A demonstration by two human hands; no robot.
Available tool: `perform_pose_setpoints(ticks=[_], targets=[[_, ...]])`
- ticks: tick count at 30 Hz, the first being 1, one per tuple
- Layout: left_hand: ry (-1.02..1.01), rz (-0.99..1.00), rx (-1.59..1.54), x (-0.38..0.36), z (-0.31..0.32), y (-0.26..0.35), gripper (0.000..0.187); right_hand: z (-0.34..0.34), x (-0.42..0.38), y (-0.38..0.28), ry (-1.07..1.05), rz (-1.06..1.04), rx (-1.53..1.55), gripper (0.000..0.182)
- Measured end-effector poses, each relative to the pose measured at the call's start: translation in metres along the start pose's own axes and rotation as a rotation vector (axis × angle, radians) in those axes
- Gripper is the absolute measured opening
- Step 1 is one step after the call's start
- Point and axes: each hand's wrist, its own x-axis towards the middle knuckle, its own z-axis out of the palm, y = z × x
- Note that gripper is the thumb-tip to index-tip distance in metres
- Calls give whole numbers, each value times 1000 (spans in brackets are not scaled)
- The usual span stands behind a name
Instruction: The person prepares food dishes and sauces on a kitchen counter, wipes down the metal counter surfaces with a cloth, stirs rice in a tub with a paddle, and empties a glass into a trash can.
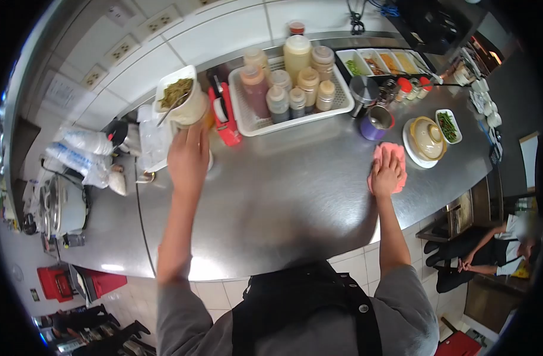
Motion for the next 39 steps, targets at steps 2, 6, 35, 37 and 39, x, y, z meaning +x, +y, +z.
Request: perform_pose_setpoints(ticks=[2, 6, 35, 37, 39], targets=[[153, -195, -132, -70, -53, -1, 10, 33, -14, -33, 162, 148, -108, 55], [-71, -1022, -209, -216, -110, -41, 17, 78, -46, -156, 152, -356, 231, 55], [35, -771, -361, -149, 100, -77, 124, 16, -113, -47, 177, -67, -74, 52], [41, -850, -318, -144, 118, -75, 128, 14, -112, -47, 179, -78, -80, 52], [82, -849, -308, -142, 128, -73, 127, 12, -110, -51, 209, -87, -118, 52]])
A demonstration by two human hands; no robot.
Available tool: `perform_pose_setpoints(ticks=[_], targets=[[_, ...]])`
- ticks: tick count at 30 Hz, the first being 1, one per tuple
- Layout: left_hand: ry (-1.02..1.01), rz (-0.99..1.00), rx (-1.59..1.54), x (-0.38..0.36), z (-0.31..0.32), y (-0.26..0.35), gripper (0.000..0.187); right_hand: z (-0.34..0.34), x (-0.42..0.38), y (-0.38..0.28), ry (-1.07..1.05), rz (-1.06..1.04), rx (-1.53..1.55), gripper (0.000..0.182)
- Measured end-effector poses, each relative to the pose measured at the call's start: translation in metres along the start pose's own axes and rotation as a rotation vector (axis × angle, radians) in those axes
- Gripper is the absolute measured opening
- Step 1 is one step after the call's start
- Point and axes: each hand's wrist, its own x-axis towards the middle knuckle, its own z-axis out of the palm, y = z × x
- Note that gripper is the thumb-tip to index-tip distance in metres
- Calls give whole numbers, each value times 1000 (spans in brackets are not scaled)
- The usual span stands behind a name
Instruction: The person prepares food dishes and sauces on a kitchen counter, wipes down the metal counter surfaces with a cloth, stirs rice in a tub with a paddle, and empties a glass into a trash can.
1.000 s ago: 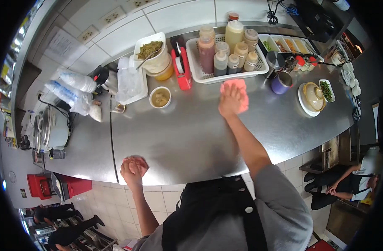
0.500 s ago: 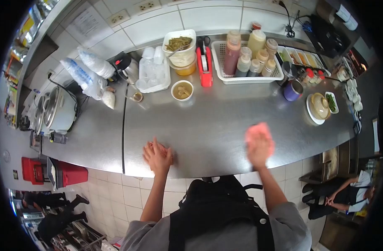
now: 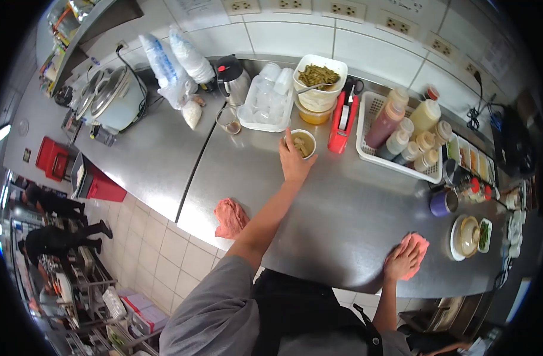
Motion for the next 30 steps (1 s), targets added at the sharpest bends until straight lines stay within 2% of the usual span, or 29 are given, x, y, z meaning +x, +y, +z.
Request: perform_pose_setpoints(ticks=[1, 6, 11, 13, 17, 22, 25, 27, 30], targets=[[14, -12, 9, 1, 4, 0, 127, -2, 3, -2, -61, 8, -17, 53], [90, -23, 73, 2, 11, -1, 124, 1, 22, -18, -111, -19, -60, 53], [60, -51, 90, -6, -5, -10, 124, 18, 29, -28, -55, -69, -51, 53], [55, -23, -10, -10, -20, -20, 126, 20, 28, -34, -52, -66, -61, 54], [19, -30, -100, -13, -72, -48, 127, 24, 23, -51, -46, -18, -124, 52], [-36, 37, -75, 8, -171, -94, 128, 32, 0, -81, -63, 6, -151, 56], [-27, 124, -42, 35, -219, -133, 128, 27, -19, -121, -56, 51, -165, 55], [-41, 117, -13, 54, -244, -154, 128, 19, -32, -148, -3, 17, -85, 55], [-66, 101, -4, 89, -260, -184, 127, 0, -59, -203, -33, -11, -57, 54]])
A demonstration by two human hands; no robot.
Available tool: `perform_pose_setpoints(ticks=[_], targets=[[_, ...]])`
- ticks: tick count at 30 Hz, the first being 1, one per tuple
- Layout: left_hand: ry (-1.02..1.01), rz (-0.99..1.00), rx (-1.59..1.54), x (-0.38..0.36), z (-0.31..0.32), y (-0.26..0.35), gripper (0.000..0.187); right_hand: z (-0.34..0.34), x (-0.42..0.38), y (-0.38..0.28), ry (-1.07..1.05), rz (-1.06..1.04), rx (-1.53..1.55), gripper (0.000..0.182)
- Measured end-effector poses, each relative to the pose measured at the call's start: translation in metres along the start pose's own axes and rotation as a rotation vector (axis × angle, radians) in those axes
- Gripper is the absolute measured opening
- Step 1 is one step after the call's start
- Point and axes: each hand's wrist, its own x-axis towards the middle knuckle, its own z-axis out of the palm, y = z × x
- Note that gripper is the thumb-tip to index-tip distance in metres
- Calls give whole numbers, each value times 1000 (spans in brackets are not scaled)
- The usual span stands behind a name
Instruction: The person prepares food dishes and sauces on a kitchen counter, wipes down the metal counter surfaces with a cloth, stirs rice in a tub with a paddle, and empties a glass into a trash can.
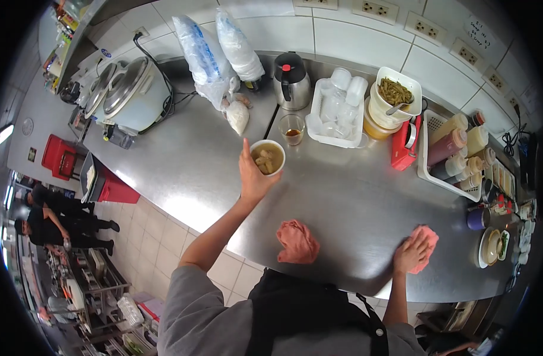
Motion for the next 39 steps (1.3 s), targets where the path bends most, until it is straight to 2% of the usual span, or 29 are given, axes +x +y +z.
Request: perform_pose_setpoints(ticks=[4, 7, 14, 18, 20, 23, 25, 26, 27, 28, 29, 30, 31, 32, 33, 34, 35, 37, 39], targets=[[79, 72, 46, 52, 7, -44, 127, -42, -42, -84, -19, -232, 103, 52], [190, 79, 42, 95, 30, -73, 126, -69, -47, -127, -98, -272, 209, 51], [299, 63, 69, 165, 84, -113, 122, -66, -43, -138, -95, -236, 229, 52], [262, 100, 112, 179, 97, -119, 123, -65, -41, -137, -130, -239, 223, 51], [172, 30, 128, 180, 96, -122, 122, -67, -39, -136, -118, -223, 222, 51], [144, 76, 116, 159, 77, -104, 111, -51, -27, -134, -51, -273, 256, 51], [173, 156, -84, 132, 61, -98, 99, -16, 2, -139, 1, -224, 274, 50], [152, 168, -92, 118, 57, -91, 99, -11, 22, -155, -5, -173, 296, 50], [80, 161, -245, 99, 54, -82, 94, -9, 38, -178, -15, -125, 317, 50], [11, 148, -398, 84, 53, -71, 90, 9, 44, -207, 163, -214, 410, 49], [-87, 105, -462, 76, 54, -62, 97, 26, 41, -241, 344, -307, 501, 50], [-99, 109, -469, 72, 60, -56, 97, 24, 31, -279, 152, -363, 470, 50], [-135, 82, -481, 69, 68, -51, 102, 11, 10, -318, 140, -396, 592, 50], [-168, 56, -490, 67, 74, -48, 108, -12, -11, -345, 172, -509, 572, 51], [-166, 1, -521, 68, 82, -48, 118, -38, -33, -356, 9, -637, 675, 50], [-168, 5, -525, 68, 90, -45, 118, -54, -44, -358, -158, -766, 776, 49], [-155, 13, -548, 67, 96, -43, 119, -52, -37, -351, -157, -763, 777, 49], [-150, 22, -564, 66, 102, -37, 119, -41, -3, -324, -33, -908, 854, 43], [-125, -41, -492, 67, 107, -32, 120, 29, 51, -291, 158, -648, 798, 36]])
